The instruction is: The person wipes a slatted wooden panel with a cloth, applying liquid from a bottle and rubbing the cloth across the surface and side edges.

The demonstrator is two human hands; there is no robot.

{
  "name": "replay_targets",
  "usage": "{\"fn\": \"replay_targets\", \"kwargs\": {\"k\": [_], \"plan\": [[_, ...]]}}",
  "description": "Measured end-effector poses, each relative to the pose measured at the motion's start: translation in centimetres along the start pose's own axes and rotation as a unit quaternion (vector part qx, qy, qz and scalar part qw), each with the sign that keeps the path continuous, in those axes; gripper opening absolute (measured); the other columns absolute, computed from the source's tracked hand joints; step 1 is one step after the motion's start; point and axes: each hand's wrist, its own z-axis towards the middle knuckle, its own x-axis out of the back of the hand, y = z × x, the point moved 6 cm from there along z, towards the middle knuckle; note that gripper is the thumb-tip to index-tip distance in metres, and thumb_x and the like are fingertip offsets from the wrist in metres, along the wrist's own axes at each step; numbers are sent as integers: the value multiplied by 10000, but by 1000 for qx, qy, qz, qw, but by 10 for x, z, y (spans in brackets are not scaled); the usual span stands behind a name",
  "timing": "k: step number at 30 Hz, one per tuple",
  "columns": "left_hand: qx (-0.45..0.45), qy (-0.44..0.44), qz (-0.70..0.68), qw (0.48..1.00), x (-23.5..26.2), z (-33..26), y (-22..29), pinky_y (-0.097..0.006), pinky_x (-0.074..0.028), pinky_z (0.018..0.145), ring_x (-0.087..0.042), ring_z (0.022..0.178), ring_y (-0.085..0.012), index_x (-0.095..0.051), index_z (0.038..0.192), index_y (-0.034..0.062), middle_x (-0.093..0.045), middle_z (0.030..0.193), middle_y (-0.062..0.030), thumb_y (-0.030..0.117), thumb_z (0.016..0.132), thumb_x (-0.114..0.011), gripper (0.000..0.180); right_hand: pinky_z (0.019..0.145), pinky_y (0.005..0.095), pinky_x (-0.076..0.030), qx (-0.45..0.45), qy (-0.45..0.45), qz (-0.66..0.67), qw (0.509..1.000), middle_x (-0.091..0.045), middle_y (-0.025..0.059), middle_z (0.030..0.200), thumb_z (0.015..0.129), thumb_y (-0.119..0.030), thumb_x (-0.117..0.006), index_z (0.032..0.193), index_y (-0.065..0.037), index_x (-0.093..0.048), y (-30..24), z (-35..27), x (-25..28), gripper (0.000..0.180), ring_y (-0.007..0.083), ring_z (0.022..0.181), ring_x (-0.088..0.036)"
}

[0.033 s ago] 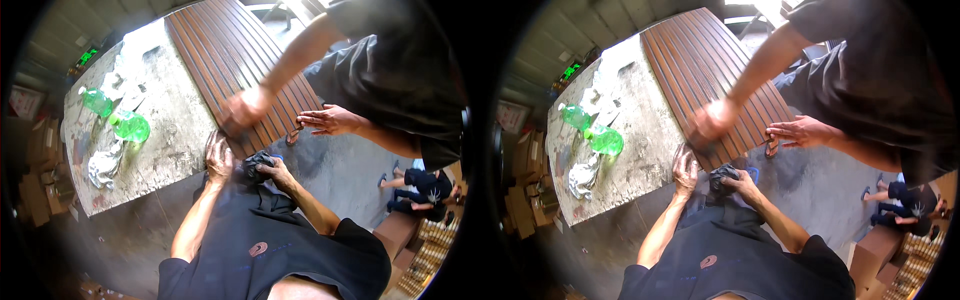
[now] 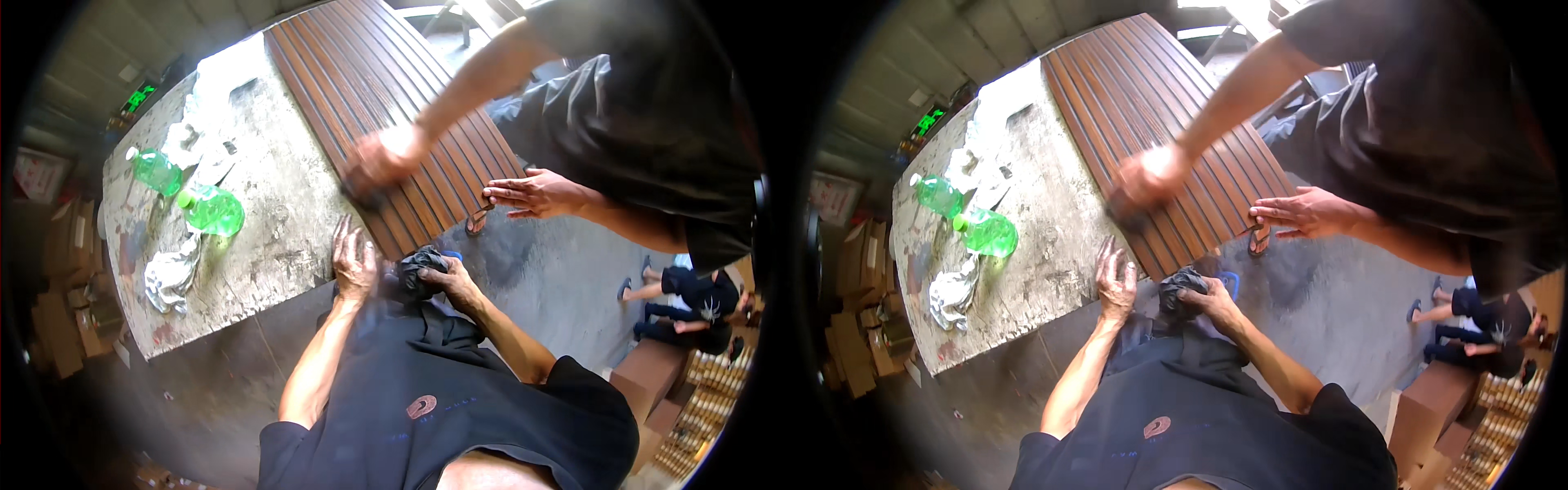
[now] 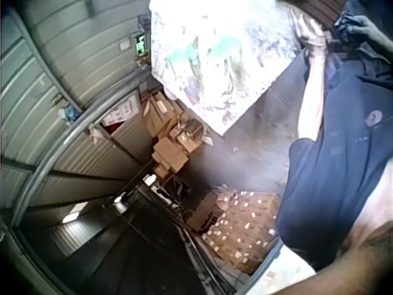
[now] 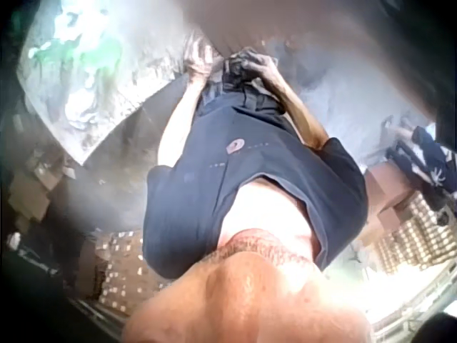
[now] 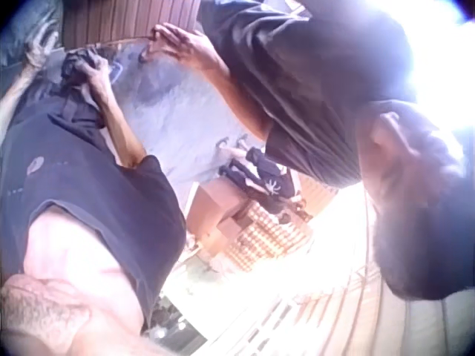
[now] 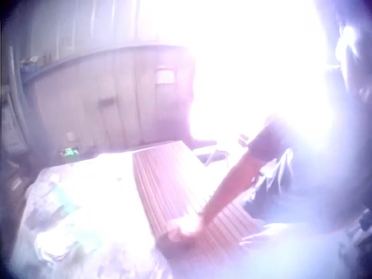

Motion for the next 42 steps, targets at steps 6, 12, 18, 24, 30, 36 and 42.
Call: {"fn": "replay_targets", "kwargs": {"k": [6,12,18,24,30,36,42], "plan": [[-48,17,69,996,48,19,-28,-432,-407,1097,-509,1285,-373,-634,1134,-21,-552,1362,-215,5,814,-572,326,783,281,-540,25,29,34,999,-705,50,960,898,-166,-702,1097,-3,-670,7,-11,-35,259,126,821,-660],[-131,-27,89,987,62,18,-47,-512,-408,1074,-505,1239,-453,-617,1074,-61,-563,1286,-275,-30,785,-538,300,682,302,-575,54,28,62,996,-701,67,895,911,-197,-701,1098,4,-655,32,-4,-73,279,173,734,-694],[-152,-34,78,985,61,20,-45,-517,-404,1068,-504,1227,-458,-621,1057,-57,-559,1279,-284,-30,766,-538,304,662,290,-561,81,83,111,987,-701,47,864,902,-195,-719,1086,5,-656,53,-6,-95,280,156,721,-683],[-172,-56,76,981,60,21,-44,-514,-403,1069,-497,1233,-450,-627,1066,-57,-555,1281,-282,-32,783,-544,295,701,278,-537,69,118,89,987,-703,47,901,887,-170,-719,1060,7,-676,78,-14,-106,250,125,756,-646],[-174,-51,62,981,64,22,-42,-513,-408,1063,-495,1236,-446,-635,1068,-57,-558,1286,-270,-60,778,-553,301,744,271,-520,61,139,91,984,-703,47,924,876,-159,-721,1066,22,-674,86,-24,-111,267,119,799,-632],[-170,-46,69,982,60,20,-43,-509,-411,1061,-496,1233,-451,-639,1067,-53,-558,1286,-273,-60,776,-550,304,732,258,-519,66,147,84,983,-693,27,905,888,-168,-716,1067,3,-680,92,-28,-109,251,112,778,-634],[-165,-50,69,983,62,20,-45,-510,-399,1071,-490,1236,-451,-633,1070,-59,-549,1290,-279,-48,774,-558,305,790,257,-510,48,143,92,984,-672,17,962,894,-127,-703,1063,14,-666,90,-30,-113,223,100,853,-614]]}}
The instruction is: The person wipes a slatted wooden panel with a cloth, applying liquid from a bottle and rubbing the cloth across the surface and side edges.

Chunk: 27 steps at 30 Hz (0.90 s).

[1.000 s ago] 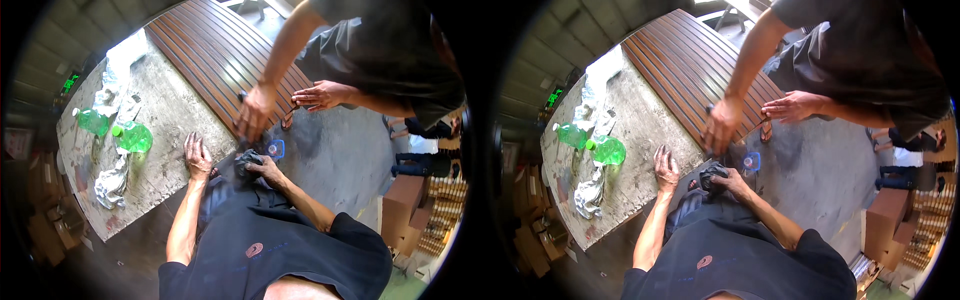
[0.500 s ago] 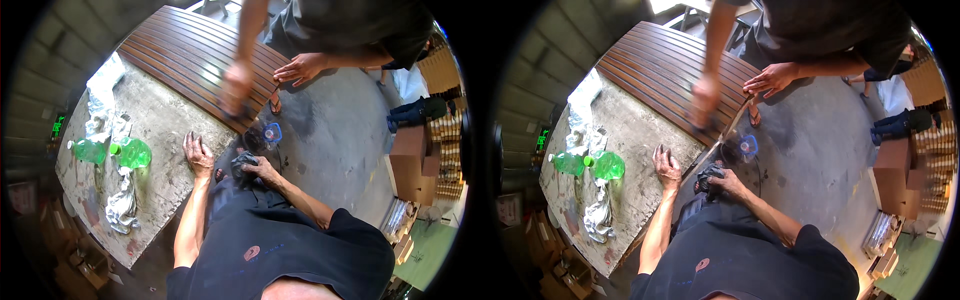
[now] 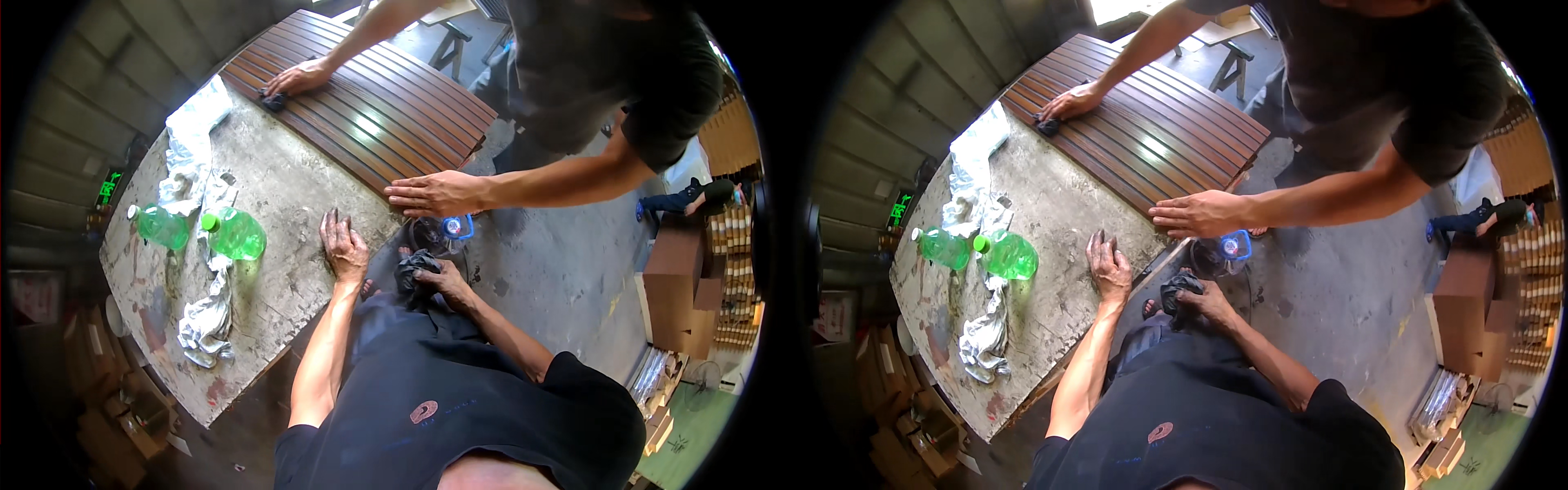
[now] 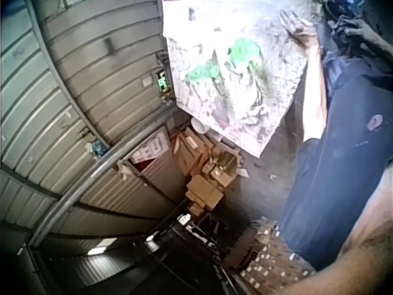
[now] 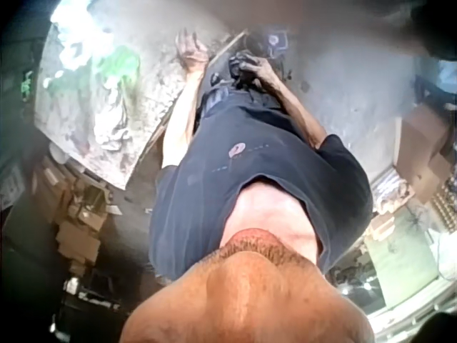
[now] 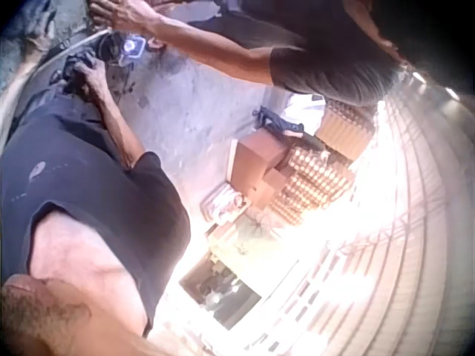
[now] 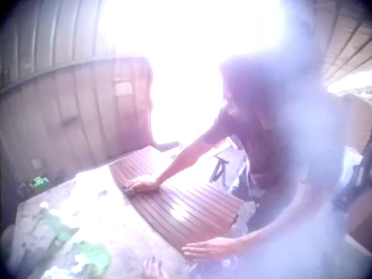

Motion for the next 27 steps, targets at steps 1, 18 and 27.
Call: {"fn": "replay_targets", "kwargs": {"k": [1,18,27], "plan": [[-1,-2,2,1000,0,0,0,-507,-396,1075,-486,1240,-448,-631,1071,-63,-544,1297,-279,-47,774,-558,306,802,260,-509,-1,-1,0,1000,-674,21,976,893,-126,-702,1068,17,-665,-1,0,-1,229,104,866,-615],[4,-5,-5,1000,-5,1,-2,-510,-377,1094,-466,1266,-445,-620,1074,-70,-537,1307,-278,-50,771,-550,312,840,276,-528,-31,1,4,1000,-697,76,1020,889,-68,-673,1124,45,-640,-1,-3,-6,263,162,895,-659],[8,-8,-11,1000,-6,0,-2,-498,-382,1092,-474,1268,-428,-634,1064,-68,-548,1311,-268,-51,779,-545,299,791,313,-563,-1,1,66,998,-699,109,961,903,-19,-633,1109,55,-631,8,-1,-7,220,214,842,-689]]}}
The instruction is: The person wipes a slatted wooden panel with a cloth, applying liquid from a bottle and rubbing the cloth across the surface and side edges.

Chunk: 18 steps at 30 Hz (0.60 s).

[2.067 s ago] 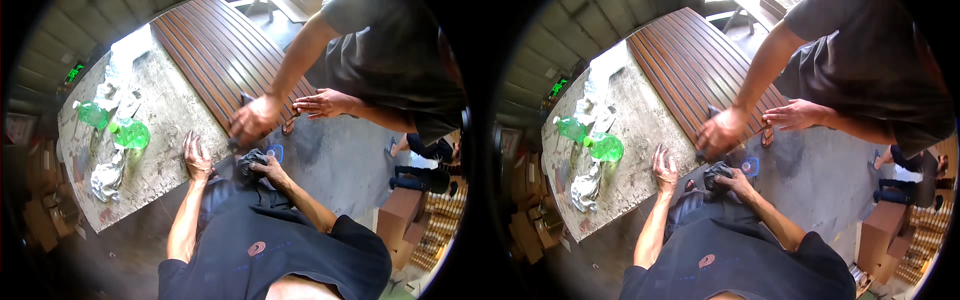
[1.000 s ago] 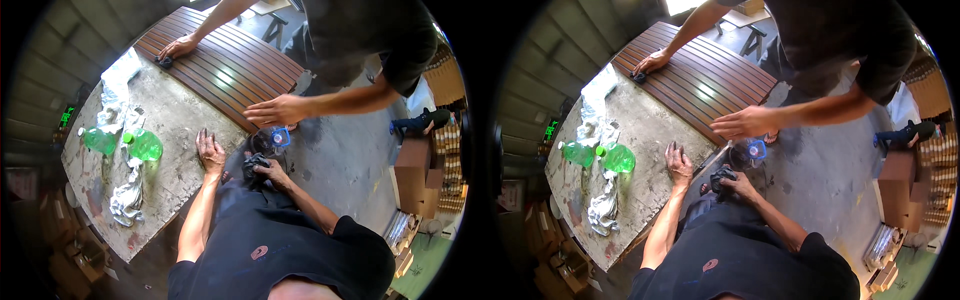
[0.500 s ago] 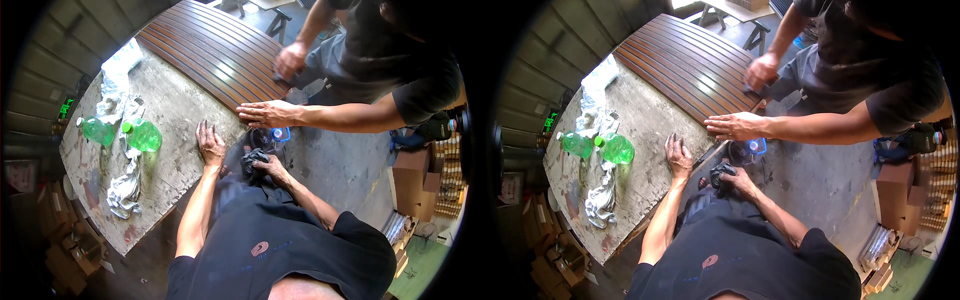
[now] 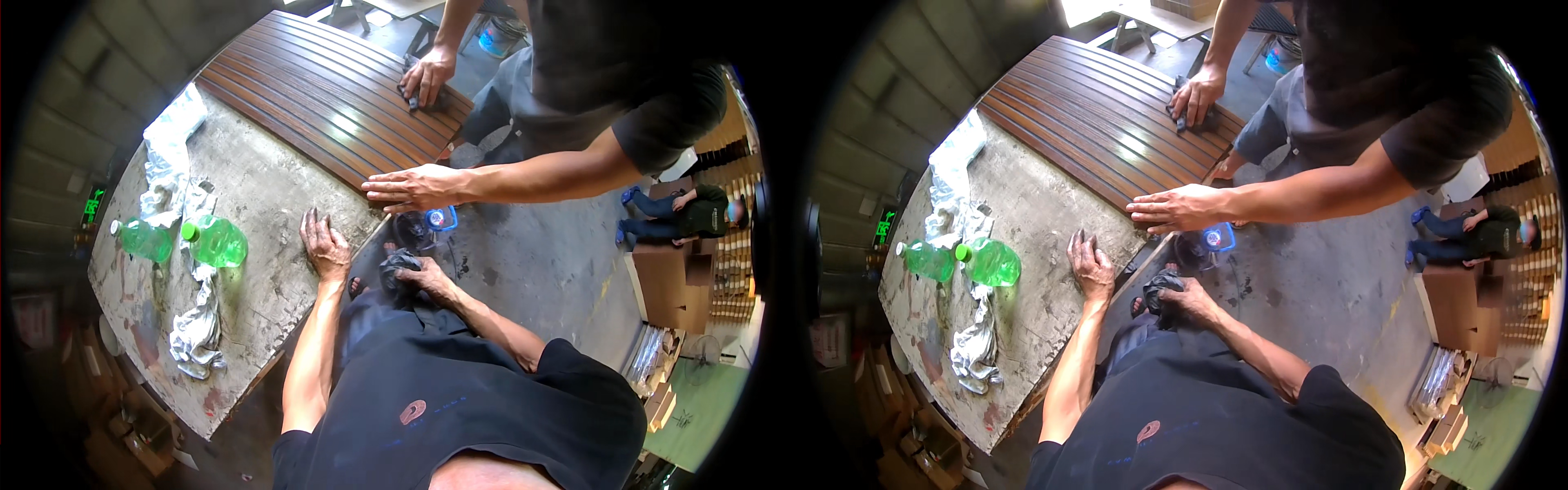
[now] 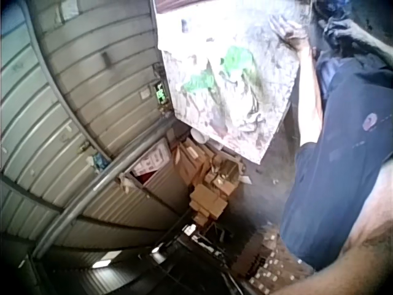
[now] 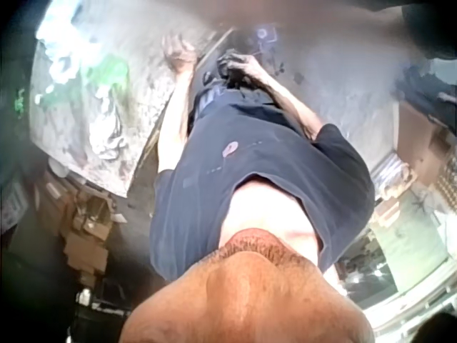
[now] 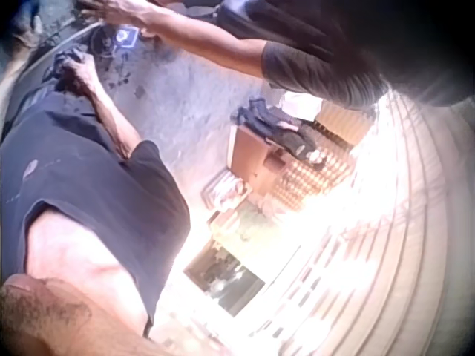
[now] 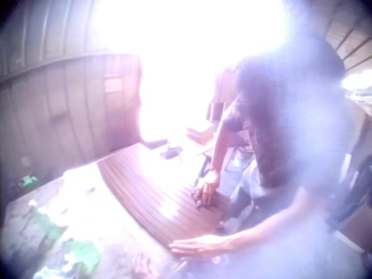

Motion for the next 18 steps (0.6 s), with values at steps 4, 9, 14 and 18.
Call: {"fn": "replay_targets", "kwargs": {"k": [4,9,14,18], "plan": [[-12,11,3,1000,0,-1,-2,-501,-384,1089,-479,1259,-433,-633,1067,-64,-548,1309,-269,-52,785,-542,296,792,300,-552,11,-10,-20,1000,-695,90,960,897,-47,-649,1114,37,-637,5,4,1,232,184,835,-668],[-18,6,1,1000,1,0,0,-507,-384,1085,-480,1255,-435,-625,1080,-64,-550,1306,-266,-56,789,-541,303,838,326,-550,31,-6,-30,999,-694,110,976,896,-31,-623,1107,51,-620,-4,0,-6,227,215,858,-679],[-19,4,1,1000,2,0,2,-507,-386,1083,-482,1253,-437,-625,1081,-66,-551,1303,-267,-66,794,-537,300,868,351,-555,26,-30,-11,999,-687,149,1004,902,-14,-601,1097,81,-604,-19,-7,-18,216,264,906,-696],[-18,5,3,1000,2,0,2,-508,-386,1081,-484,1250,-438,-627,1081,-64,-557,1296,-268,-68,803,-534,293,876,356,-557,26,-25,-15,999,-685,159,995,906,-12,-596,1087,91,-595,-15,-3,-16,208,268,913,-697]]}}
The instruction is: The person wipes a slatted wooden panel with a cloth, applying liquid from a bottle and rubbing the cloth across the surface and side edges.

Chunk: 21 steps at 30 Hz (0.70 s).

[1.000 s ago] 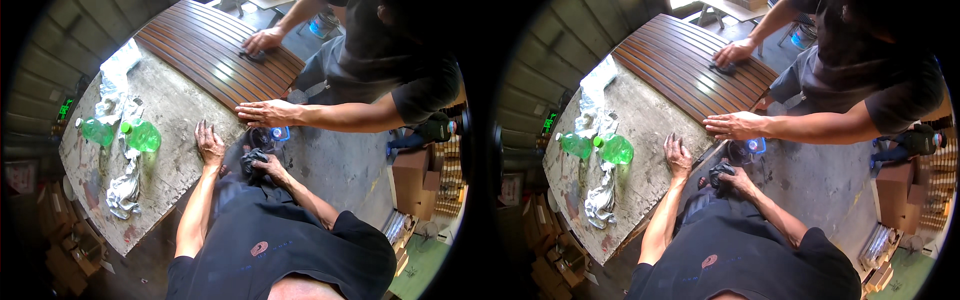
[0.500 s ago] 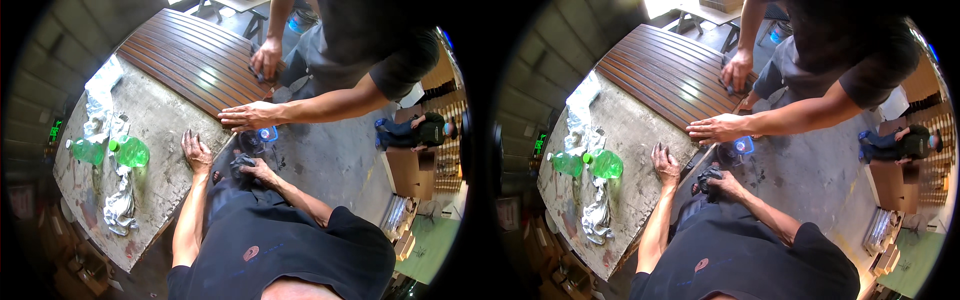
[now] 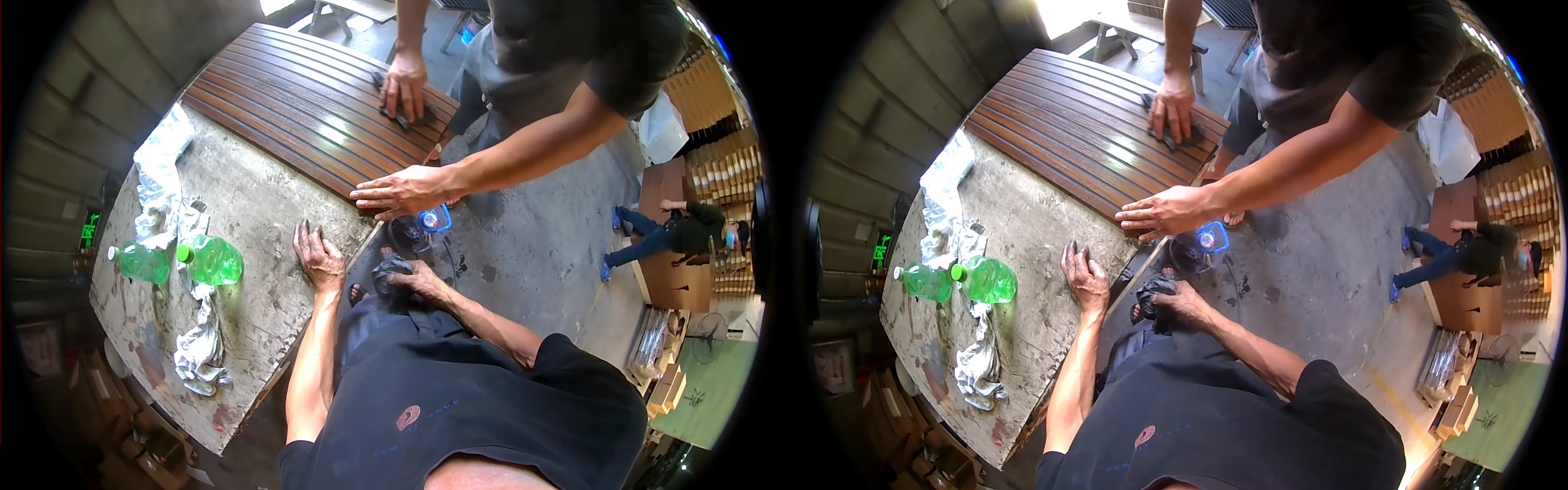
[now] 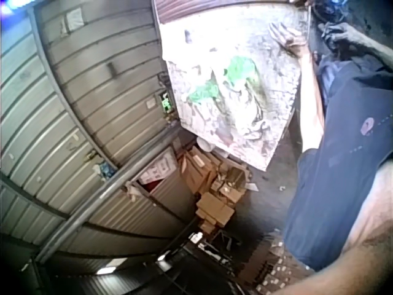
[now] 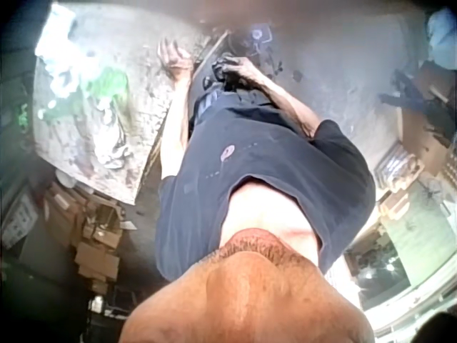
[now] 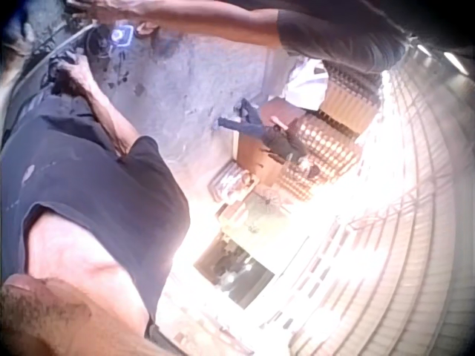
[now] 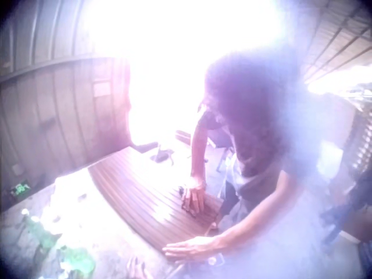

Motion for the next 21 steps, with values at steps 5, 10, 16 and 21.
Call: {"fn": "replay_targets", "kwargs": {"k": [5,10,16,21], "plan": [[7,-6,7,1000,0,0,0,-507,-383,1084,-486,1249,-437,-627,1079,-64,-560,1296,-266,-66,808,-534,287,868,355,-559,-6,-2,-15,1000,-680,161,995,900,-6,-597,1104,101,-578,1,3,1,231,263,912,-693],[5,-2,5,1000,0,1,1,-505,-380,1087,-486,1253,-431,-626,1077,-61,-560,1302,-261,-65,808,-535,285,861,358,-564,-9,-2,6,1000,-677,166,997,897,-1,-595,1113,103,-567,2,4,2,242,270,908,-693],[2,-4,12,1000,1,0,2,-502,-383,1086,-490,1253,-429,-623,1082,-60,-562,1302,-258,-71,808,-538,287,852,375,-572,-5,-4,-3,1000,-677,183,1001,895,2,-600,1105,105,-562,0,4,3,237,300,916,-703],[-3,-2,11,1000,0,1,1,-498,-384,1086,-490,1252,-429,-624,1082,-55,-561,1304,-257,-67,811,-542,283,847,367,-574,-18,0,-11,1000,-687,183,982,897,1,-602,1102,102,-567,-2,2,4,230,307,928,-707]]}}
